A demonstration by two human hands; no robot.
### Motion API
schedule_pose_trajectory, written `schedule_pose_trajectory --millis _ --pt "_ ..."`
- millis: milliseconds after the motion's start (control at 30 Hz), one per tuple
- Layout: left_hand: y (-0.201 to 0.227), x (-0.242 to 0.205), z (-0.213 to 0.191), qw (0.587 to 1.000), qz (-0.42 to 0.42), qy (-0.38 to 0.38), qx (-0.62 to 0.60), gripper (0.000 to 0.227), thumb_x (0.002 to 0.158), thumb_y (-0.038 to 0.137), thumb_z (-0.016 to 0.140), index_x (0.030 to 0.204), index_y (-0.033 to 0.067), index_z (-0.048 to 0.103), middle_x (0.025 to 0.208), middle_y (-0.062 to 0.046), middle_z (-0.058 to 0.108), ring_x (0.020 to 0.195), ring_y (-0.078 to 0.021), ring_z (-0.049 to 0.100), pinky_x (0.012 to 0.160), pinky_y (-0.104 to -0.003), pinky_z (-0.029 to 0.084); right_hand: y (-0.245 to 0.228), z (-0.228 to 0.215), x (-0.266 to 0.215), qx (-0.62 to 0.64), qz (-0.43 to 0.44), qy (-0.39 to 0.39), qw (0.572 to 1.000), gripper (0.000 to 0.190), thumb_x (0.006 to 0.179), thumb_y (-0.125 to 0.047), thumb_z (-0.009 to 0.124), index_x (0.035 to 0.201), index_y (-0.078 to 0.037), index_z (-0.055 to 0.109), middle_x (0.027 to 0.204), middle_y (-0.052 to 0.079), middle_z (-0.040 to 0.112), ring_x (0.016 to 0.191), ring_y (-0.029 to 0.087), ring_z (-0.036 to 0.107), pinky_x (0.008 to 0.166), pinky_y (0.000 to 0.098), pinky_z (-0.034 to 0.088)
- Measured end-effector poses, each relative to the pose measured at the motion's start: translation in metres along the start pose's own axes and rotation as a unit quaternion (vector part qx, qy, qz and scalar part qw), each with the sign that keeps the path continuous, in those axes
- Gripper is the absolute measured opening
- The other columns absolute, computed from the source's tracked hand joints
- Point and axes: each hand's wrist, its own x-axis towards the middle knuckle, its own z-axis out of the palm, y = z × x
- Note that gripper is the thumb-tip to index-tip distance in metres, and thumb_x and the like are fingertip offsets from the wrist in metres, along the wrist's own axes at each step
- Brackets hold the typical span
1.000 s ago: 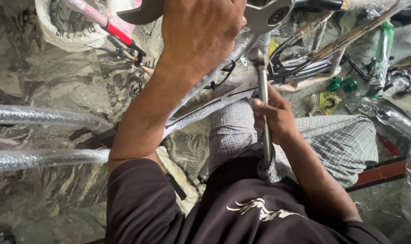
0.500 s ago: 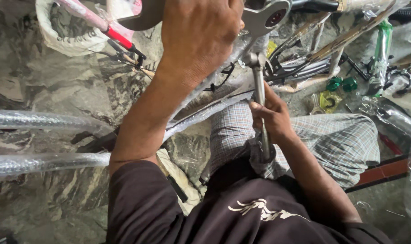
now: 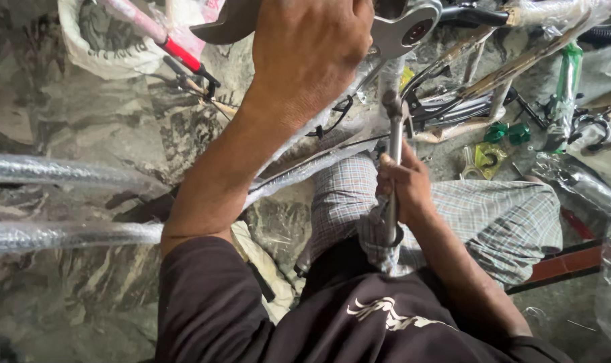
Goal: The person assembles a bicycle crankset by hand, inserting a bearing into the crank arm and then using a wrench to tighten the crank arm onto the bicycle frame. The person works on a partially wrapped bicycle in a cluttered workshop.
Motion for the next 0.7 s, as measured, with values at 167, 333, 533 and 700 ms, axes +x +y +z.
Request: schedule_pose_trajectory --millis 167,333,533,700 --pt "0.002 0.005 0.008 0.987 -0.031 -0.089 -0.129 0.015 0.112 0.013 0.063 0.097 0.0103 0.065 0.077 -0.003 0.055 0.068 -0.018 0.055 0.06 -0.04 0.043 0.004 0.008 -0.017 -0.159 -0.053 -0.217 0.962 0.084 0.091 -0.011 0.068 0.164 -0.017 0.026 0.073 -0.001 0.054 0.051 0.009 0.047 0.042 0.0237 0.04" --pt "0.002 0.0 0.006 1.0 -0.006 0.024 -0.007 0.007 0.09 0.013 0.07 0.094 0.0161 0.065 0.079 0.001 0.056 0.076 -0.0151 0.059 0.064 -0.037 0.045 0.009 0.014 -0.024 -0.217 -0.129 -0.246 0.936 0.083 0.096 -0.01 0.069 0.166 -0.014 0.026 0.078 -0.002 0.051 0.058 0.007 0.047 0.048 0.023 0.041" --pt "0.0 0.002 0.007 0.999 -0.01 0.009 -0.041 0.006 0.093 0.013 0.071 0.095 0.0141 0.066 0.079 -0.001 0.058 0.076 -0.0167 0.06 0.063 -0.036 0.045 -0.004 -0.006 0.001 -0.046 -0.021 -0.063 0.997 0.072 0.096 -0.009 0.06 0.163 -0.011 0.033 0.071 -0.002 0.051 0.052 0.008 0.048 0.044 0.0234 0.043" --pt "0.0 0.001 -0.003 0.998 -0.01 0.028 -0.057 0.009 0.093 0.014 0.072 0.101 0.012 0.068 0.084 -0.001 0.059 0.081 -0.0165 0.061 0.068 -0.037 0.047 0.0 -0.013 -0.003 -0.092 -0.036 -0.067 0.993 0.075 0.094 -0.008 0.059 0.163 -0.016 0.03 0.066 -0.001 0.051 0.048 0.011 0.048 0.042 0.0255 0.043"
